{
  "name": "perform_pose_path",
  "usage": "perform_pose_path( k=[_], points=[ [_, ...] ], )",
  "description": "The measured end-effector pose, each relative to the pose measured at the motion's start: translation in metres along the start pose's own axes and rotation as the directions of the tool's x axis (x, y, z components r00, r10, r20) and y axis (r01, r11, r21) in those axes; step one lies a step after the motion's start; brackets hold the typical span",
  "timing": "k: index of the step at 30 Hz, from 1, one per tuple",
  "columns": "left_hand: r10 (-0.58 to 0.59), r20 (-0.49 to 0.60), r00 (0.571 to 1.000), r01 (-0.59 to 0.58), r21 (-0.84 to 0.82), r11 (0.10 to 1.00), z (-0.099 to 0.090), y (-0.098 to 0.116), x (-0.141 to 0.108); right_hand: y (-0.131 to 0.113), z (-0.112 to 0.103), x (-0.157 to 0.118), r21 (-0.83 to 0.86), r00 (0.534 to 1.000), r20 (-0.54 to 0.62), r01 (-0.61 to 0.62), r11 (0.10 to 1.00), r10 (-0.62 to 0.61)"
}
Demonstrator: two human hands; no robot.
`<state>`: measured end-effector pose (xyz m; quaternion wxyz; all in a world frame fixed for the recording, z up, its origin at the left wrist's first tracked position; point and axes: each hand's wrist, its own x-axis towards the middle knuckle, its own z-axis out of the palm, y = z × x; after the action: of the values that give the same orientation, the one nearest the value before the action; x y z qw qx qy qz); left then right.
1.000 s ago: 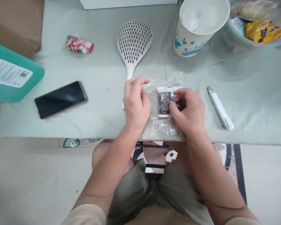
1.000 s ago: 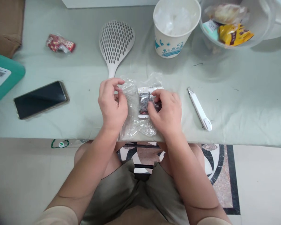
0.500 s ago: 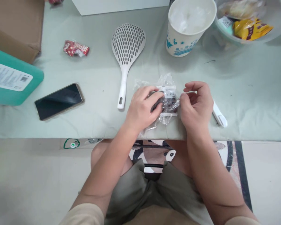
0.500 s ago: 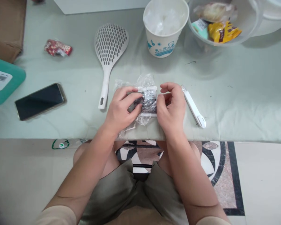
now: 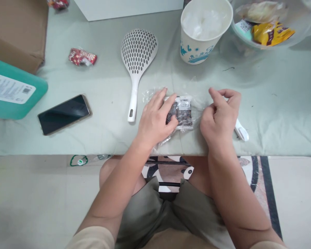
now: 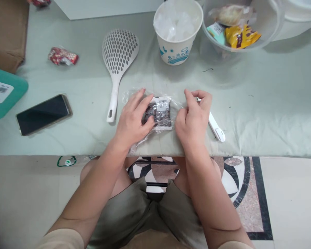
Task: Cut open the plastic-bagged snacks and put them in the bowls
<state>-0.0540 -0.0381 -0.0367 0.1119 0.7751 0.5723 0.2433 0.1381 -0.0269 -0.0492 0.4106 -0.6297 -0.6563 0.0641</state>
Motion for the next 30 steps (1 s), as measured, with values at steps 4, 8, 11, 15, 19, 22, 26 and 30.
perform_pose_path(
  k=[4, 8, 11, 15, 19, 22, 26, 30],
  points=[
    [0.009, -0.008, 1.0, -0.009, -0.004, 1.0, 0.002, -0.003, -0.001, -0.003, -0.005, 0.003, -0.012, 1.0, -0.022, -0.013, 1.0, 0.013],
    [0.029, 0.007, 1.0, -0.029, -0.014, 0.999, 0.0, -0.004, -0.002, -0.028, -0.025, 0.01, 0.098, 0.987, 0.104, 0.109, 0.989, -0.12],
    [0.037, 0.038, 0.999, -0.037, -0.017, 0.999, -0.002, -0.002, -0.003, -0.041, -0.032, 0.015, 0.173, 0.908, 0.333, 0.207, 0.963, -0.255],
    [0.055, 0.076, 0.996, -0.055, -0.004, 0.999, -0.004, 0.002, -0.004, -0.037, -0.03, 0.018, 0.091, 0.861, 0.483, 0.134, 0.987, -0.161],
    [0.071, 0.107, 0.992, -0.073, 0.012, 0.997, -0.006, 0.003, -0.004, -0.029, -0.032, 0.021, 0.019, 0.903, 0.426, 0.056, 0.998, -0.058],
    [0.082, 0.13, 0.988, -0.085, 0.011, 0.996, -0.007, 0.003, -0.004, -0.025, -0.04, 0.025, 0.004, 0.885, 0.465, 0.025, 1.0, -0.024],
    [0.09, 0.152, 0.984, -0.093, 0.011, 0.996, -0.008, 0.003, -0.004, -0.018, -0.048, 0.028, 0.003, 0.861, 0.508, 0.021, 1.0, -0.02],
    [0.083, 0.155, 0.984, -0.084, 0.001, 0.996, -0.008, 0.003, -0.004, -0.008, -0.051, 0.024, -0.094, 0.853, 0.522, 0.065, 0.993, -0.006]
  ],
)
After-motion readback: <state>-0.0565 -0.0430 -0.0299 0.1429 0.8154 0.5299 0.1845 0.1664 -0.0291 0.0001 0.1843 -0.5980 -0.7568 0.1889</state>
